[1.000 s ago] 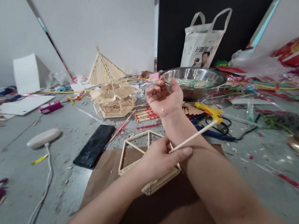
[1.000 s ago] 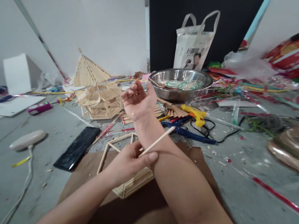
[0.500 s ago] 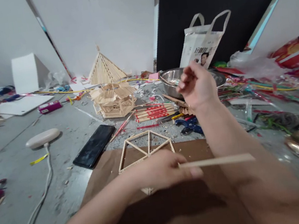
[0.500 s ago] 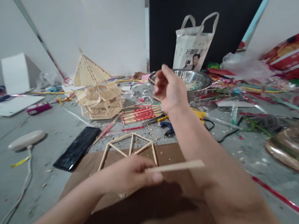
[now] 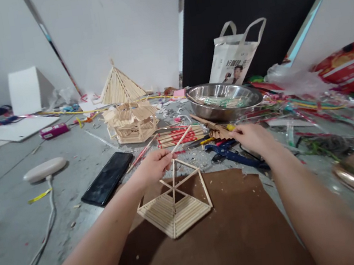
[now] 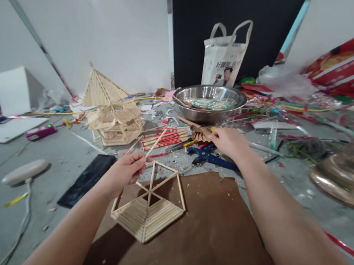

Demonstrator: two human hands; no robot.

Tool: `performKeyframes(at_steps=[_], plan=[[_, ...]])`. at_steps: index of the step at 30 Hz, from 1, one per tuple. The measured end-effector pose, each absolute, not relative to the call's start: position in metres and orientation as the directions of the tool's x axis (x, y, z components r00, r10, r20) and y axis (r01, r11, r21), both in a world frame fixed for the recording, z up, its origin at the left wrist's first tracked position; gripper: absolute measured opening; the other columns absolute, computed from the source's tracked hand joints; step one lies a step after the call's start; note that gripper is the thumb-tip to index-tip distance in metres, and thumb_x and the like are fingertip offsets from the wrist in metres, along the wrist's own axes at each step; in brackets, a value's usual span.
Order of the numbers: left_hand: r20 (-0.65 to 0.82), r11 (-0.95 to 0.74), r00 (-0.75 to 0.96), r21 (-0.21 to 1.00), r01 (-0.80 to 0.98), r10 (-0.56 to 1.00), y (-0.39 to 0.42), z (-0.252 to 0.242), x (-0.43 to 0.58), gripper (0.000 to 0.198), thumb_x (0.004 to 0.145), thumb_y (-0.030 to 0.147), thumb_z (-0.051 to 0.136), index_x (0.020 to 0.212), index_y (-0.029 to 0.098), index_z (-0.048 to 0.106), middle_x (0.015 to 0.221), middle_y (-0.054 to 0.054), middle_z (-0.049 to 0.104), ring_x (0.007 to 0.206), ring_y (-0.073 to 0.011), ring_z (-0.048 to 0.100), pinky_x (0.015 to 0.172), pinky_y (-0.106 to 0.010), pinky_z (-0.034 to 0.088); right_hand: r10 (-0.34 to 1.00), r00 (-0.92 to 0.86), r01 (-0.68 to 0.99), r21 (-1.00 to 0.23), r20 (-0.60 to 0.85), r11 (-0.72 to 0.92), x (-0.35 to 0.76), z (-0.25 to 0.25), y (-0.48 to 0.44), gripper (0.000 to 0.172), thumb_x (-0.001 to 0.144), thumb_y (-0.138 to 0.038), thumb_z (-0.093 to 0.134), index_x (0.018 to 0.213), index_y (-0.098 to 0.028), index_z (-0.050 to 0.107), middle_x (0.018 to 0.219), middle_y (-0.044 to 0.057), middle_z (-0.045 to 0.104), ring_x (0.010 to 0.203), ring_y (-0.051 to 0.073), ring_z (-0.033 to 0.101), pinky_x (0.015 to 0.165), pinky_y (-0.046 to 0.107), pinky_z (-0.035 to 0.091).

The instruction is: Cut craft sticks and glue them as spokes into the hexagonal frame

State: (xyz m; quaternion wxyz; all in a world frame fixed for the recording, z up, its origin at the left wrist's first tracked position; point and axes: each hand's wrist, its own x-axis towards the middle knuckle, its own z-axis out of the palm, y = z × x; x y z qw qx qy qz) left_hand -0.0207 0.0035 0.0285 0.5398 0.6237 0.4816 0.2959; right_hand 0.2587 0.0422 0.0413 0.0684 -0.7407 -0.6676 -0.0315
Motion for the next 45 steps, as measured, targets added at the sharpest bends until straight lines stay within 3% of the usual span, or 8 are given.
performKeyframes(at_steps=[8, 15, 19, 23, 29, 34, 39, 45], plan=[[-0.243, 0.223, 0.357, 0.97, 0.097, 0.902, 0.002, 0.028, -0.022, 0.019, 0.074, 0.033, 0.046, 0.079, 0.015, 0.05, 0.06, 0.001, 0.056, 0.037, -0.0044, 0.043, 0.036, -0.017, 0.03, 0.892, 0.275, 0.961, -0.138, 0.358, -0.241, 0.289, 0.038, 0.051, 0.032, 0.073, -0.028, 0.038, 0.098, -0.019, 0.055, 0.092, 0.009, 0.061, 0.082, 0.022, 0.055, 0.062, 0.029, 0.036], [-0.154, 0.151, 0.191, 0.988, 0.034, 0.969, 0.006, 0.023, -0.023, 0.028, 0.066, 0.039, 0.056, 0.073, 0.012, 0.058, 0.035, 0.008, 0.033, 0.031, -0.0013, 0.025, 0.033, -0.015, 0.018, 0.915, 0.39, 0.921, -0.022, 0.104, -0.39, 0.301, 0.032, 0.05, 0.032, 0.071, -0.039, 0.039, 0.085, -0.021, 0.061, 0.088, 0.012, 0.062, 0.073, 0.025, 0.056, 0.053, 0.031, 0.035], [-0.179, 0.201, 0.163, 0.971, -0.132, 0.97, 0.007, 0.024, -0.024, 0.026, 0.063, 0.038, 0.059, 0.072, 0.014, 0.055, 0.039, 0.008, 0.033, 0.03, -0.0016, 0.025, 0.03, -0.015, 0.015, 0.952, 0.228, 0.974, -0.035, 0.206, -0.225, 0.282, 0.032, 0.042, 0.035, 0.075, -0.041, 0.032, 0.086, -0.021, 0.059, 0.085, 0.009, 0.062, 0.074, 0.022, 0.056, 0.056, 0.028, 0.036], [-0.159, 0.196, 0.19, 0.961, -0.193, 0.969, 0.008, 0.025, -0.025, 0.023, 0.064, 0.036, 0.059, 0.069, 0.014, 0.052, 0.043, 0.007, 0.038, 0.031, -0.0016, 0.03, 0.03, -0.014, 0.017, 0.995, -0.079, 0.996, 0.024, -0.061, 0.08, 0.266, 0.03, 0.037, 0.027, 0.072, -0.038, 0.038, 0.084, -0.023, 0.058, 0.086, 0.003, 0.061, 0.076, 0.017, 0.054, 0.058, 0.024, 0.036], [-0.14, 0.178, 0.194, 0.964, -0.196, 0.971, 0.009, 0.022, -0.026, 0.022, 0.065, 0.035, 0.058, 0.065, 0.014, 0.049, 0.045, 0.006, 0.041, 0.031, -0.0019, 0.032, 0.029, -0.014, 0.019, 0.986, -0.063, 0.987, 0.14, -0.152, 0.084, 0.262, 0.01, 0.031, 0.024, 0.059, -0.019, 0.048, 0.081, -0.017, 0.057, 0.092, 0.009, 0.058, 0.078, 0.022, 0.054, 0.054, 0.026, 0.033], [-0.13, 0.161, 0.184, 0.973, -0.168, 0.974, 0.009, 0.02, -0.026, 0.025, 0.064, 0.037, 0.058, 0.062, 0.014, 0.047, 0.047, 0.006, 0.043, 0.032, -0.002, 0.034, 0.029, -0.015, 0.022, 0.989, -0.089, 0.983, 0.152, -0.116, 0.106, 0.255, 0.009, 0.027, 0.024, 0.062, -0.031, 0.046, 0.08, -0.018, 0.054, 0.092, 0.008, 0.056, 0.078, 0.021, 0.053, 0.055, 0.026, 0.034], [-0.122, 0.149, 0.157, 0.974, -0.172, 0.98, 0.01, 0.02, -0.027, 0.027, 0.063, 0.039, 0.058, 0.068, 0.014, 0.05, 0.051, 0.005, 0.045, 0.033, -0.0014, 0.034, 0.03, -0.015, 0.023, 0.989, -0.14, 0.99, -0.017, 0.055, 0.142, 0.245, 0.024, 0.024, 0.023, 0.064, -0.038, 0.044, 0.072, -0.019, 0.052, 0.078, 0.005, 0.058, 0.07, 0.017, 0.052, 0.056, 0.024, 0.034], [-0.044, 0.059, 0.101, 0.986, -0.154, 0.994, 0.005, 0.027, -0.024, 0.026, 0.069, 0.041, 0.051, 0.068, 0.015, 0.047, 0.059, 0.002, 0.051, 0.045, -0.0047, 0.044, 0.039, -0.016, 0.034, 0.927, 0.077, 0.918, -0.39, 0.366, 0.077, 0.233, 0.045, 0.008, 0.017, 0.062, -0.035, 0.049, 0.064, -0.019, 0.051, 0.06, 0.004, 0.055, 0.059, 0.017, 0.05, 0.053, 0.027, 0.036]])
